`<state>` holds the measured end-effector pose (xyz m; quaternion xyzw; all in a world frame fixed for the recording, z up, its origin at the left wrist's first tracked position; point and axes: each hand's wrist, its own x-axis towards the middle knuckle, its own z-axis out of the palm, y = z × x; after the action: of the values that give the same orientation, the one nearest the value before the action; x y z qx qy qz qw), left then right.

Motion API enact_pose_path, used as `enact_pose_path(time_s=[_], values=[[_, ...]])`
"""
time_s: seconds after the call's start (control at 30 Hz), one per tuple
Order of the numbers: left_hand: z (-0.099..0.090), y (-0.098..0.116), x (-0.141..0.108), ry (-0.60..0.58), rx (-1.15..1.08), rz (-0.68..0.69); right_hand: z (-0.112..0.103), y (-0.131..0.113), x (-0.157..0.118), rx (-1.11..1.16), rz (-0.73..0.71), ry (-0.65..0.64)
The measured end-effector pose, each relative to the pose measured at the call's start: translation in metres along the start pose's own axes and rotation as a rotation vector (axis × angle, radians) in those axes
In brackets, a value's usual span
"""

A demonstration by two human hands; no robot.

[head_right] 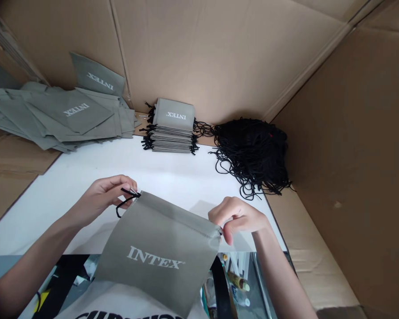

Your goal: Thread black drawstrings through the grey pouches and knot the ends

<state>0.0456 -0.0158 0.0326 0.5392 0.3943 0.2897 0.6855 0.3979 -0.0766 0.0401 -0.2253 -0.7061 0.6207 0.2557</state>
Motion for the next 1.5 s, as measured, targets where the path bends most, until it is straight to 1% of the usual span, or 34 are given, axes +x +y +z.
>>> enact_pose_path(time_s=[0.13,0.23,0.3,0.37,0.43,0.57,0.67,0.73,0.77,0.83,0.87,0.93,0.97,1.0,1.07,1.13,1.17,1.27,1.4,1.5], values=[[0.001,0.008,-0.005,-0.014,-0.003,0.015,-0.004,-0.004,-0.004,-0.094,0.135,-0.029],[0.002,0.01,-0.009,-0.033,0.041,0.055,-0.007,-0.005,-0.006,-0.128,0.193,0.008],[0.004,0.009,-0.011,-0.021,0.109,0.091,-0.007,-0.003,-0.006,-0.139,0.222,0.028],[0.008,0.008,-0.013,0.008,0.16,0.127,-0.007,0.001,-0.007,-0.13,0.231,0.047],[0.013,0.007,-0.014,0.027,0.157,0.158,-0.006,0.005,-0.008,-0.111,0.227,0.072],[0.022,0.006,-0.012,0.017,0.026,0.175,-0.006,0.01,-0.011,-0.107,0.189,0.113],[0.025,0.006,-0.011,0.038,-0.011,0.181,-0.007,0.002,-0.01,-0.16,0.214,0.098],[0.026,0.005,-0.013,0.065,0.016,0.204,-0.006,-0.011,-0.006,-0.282,0.26,0.092],[0.027,0.005,-0.013,0.085,0.042,0.224,-0.004,-0.018,-0.001,-0.378,0.285,0.1],[0.029,0.002,-0.015,0.135,0.106,0.289,0.005,-0.032,0.012,-0.621,0.31,0.173],[0.031,0.0,-0.016,0.16,0.137,0.333,0.012,-0.038,0.02,-0.746,0.311,0.255],[0.033,-0.004,-0.017,0.191,0.185,0.427,0.029,-0.046,0.041,-0.959,0.223,0.489],[0.035,-0.006,-0.018,0.196,0.201,0.471,0.038,-0.048,0.052,-1.038,0.167,0.547],[0.035,-0.007,-0.018,0.197,0.214,0.508,0.045,-0.049,0.063,-1.093,0.125,0.539],[0.035,-0.005,-0.019,0.197,0.248,0.545,0.057,-0.048,0.08,-1.106,0.135,0.424],[0.031,0.003,-0.02,0.179,0.314,0.515,0.062,-0.046,0.089,-1.101,0.171,0.342],[0.028,0.008,-0.02,0.156,0.362,0.483,0.062,-0.045,0.091,-1.125,0.174,0.332],[0.019,0.028,-0.021,0.067,0.525,0.404,0.061,-0.042,0.091,-1.278,0.129,0.366],[0.016,0.049,-0.016,-0.064,0.752,0.411,0.063,-0.042,0.09,-1.402,0.092,0.351],[0.018,0.055,-0.012,-0.118,0.92,0.413,0.067,-0.041,0.091,-1.461,0.061,0.339]])
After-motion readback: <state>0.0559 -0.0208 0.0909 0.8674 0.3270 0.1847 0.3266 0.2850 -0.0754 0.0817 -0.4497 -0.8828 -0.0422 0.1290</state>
